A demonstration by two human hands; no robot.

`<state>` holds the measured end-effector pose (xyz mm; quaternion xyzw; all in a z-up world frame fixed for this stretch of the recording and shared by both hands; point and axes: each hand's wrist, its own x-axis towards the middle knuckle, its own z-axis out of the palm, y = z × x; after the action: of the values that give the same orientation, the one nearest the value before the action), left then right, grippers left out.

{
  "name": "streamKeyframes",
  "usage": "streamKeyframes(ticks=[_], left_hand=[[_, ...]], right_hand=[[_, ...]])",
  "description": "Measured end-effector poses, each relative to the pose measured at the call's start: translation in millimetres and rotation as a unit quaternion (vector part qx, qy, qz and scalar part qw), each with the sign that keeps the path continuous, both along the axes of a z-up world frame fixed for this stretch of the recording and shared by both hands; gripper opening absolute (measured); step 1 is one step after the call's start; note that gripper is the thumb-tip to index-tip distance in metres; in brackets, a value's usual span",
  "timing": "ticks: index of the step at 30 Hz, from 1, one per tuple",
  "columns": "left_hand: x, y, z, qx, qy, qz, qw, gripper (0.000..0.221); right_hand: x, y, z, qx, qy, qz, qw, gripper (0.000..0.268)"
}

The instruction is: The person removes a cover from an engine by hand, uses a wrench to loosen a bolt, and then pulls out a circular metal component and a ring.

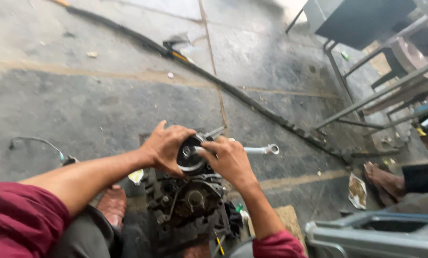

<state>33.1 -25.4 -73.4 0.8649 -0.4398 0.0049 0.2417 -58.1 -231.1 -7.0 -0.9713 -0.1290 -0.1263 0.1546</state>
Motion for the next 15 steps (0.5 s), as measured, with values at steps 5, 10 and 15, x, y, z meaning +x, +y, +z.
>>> streamKeyframes(ticks=[5,10,15], left_hand=[[-6.4,-2.0,9.6,0.007,-0.003,0.017,1.0,0.123],[-12.9,-4.1,21.1,0.041,-0.001,0.032,0.999,0.122],[-15.8,-9.0,10.5,0.029,-0.014,0.028,0.999,0.119]], right_hand=[[-3.0,-15.0,-1.6,0.027,0.019,-0.015,0.999,0.042],[-12.8,-10.4,-15.1,-0.047,0.013,-0.073,0.996,0.037],[-9.6,-7.2,-5.8,-0.016,0.039,-0.096,0.994,0.041]])
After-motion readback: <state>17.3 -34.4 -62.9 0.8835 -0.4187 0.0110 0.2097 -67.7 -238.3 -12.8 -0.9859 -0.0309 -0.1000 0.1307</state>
